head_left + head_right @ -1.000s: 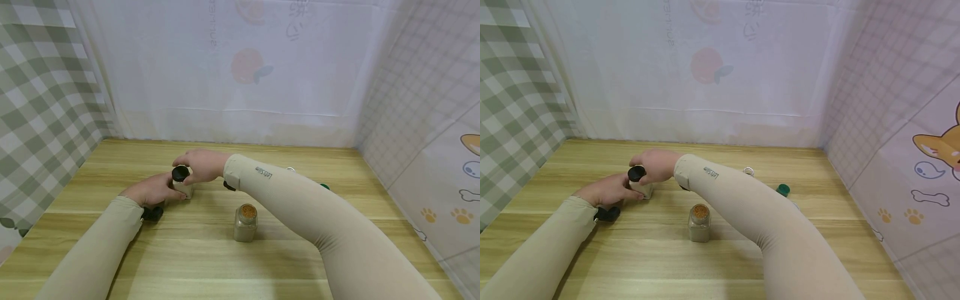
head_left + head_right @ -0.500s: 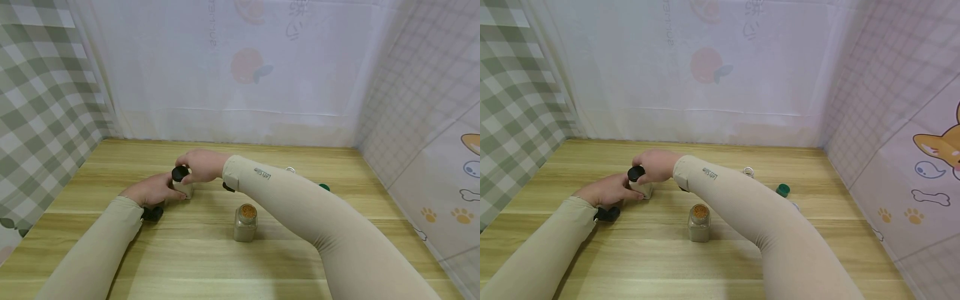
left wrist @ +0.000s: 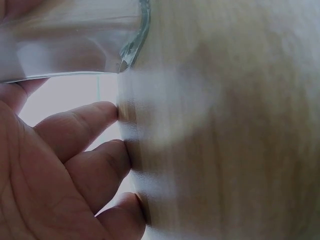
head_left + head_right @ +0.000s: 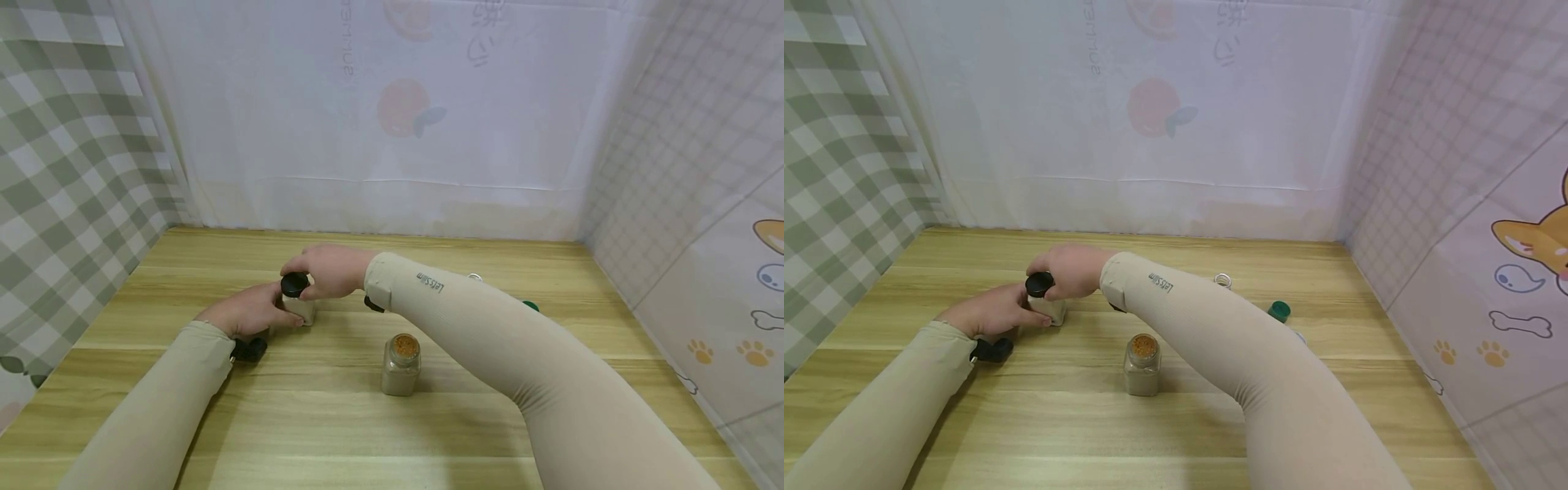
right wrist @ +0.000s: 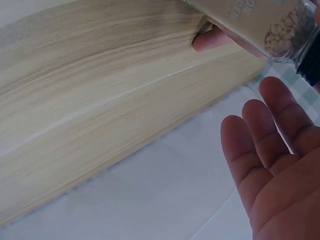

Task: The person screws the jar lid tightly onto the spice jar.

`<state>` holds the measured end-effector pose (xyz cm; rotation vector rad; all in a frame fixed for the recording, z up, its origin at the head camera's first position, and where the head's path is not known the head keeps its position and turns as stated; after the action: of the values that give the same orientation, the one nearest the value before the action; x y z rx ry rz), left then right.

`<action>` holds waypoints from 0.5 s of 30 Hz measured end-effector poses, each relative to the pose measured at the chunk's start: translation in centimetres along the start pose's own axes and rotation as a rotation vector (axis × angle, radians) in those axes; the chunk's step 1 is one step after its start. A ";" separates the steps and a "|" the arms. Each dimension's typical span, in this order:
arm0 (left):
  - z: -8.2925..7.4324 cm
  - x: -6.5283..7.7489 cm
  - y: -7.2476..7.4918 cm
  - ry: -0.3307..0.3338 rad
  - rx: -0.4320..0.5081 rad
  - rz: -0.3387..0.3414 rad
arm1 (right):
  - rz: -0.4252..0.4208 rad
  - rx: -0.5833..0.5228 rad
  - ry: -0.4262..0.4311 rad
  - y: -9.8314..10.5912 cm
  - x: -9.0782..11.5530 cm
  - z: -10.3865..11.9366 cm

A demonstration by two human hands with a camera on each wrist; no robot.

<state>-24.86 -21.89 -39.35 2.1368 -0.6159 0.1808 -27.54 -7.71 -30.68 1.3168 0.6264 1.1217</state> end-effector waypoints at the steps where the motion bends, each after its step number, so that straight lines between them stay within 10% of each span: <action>1: 0.0 0.0 0.0 0.000 0.000 0.002 | -0.003 0.004 0.006 0.0 0.0 0.0; 15: -0.1 0.1 0.0 -0.018 0.006 -0.013 | -0.028 -0.001 -0.041 -0.3 -0.3 -0.3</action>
<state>-24.80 -21.86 -39.29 2.1495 -0.6124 0.1561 -27.79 -7.82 -31.10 1.3229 0.6119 1.0696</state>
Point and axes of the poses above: each hand's wrist, its own x-axis away from the middle knuckle, its own y-axis out of the back of the hand, z = x × y, the point moved 5 cm from there along -x, towards the middle knuckle, and after that the axes turned 4 degrees about y, right-handed, at the moved point
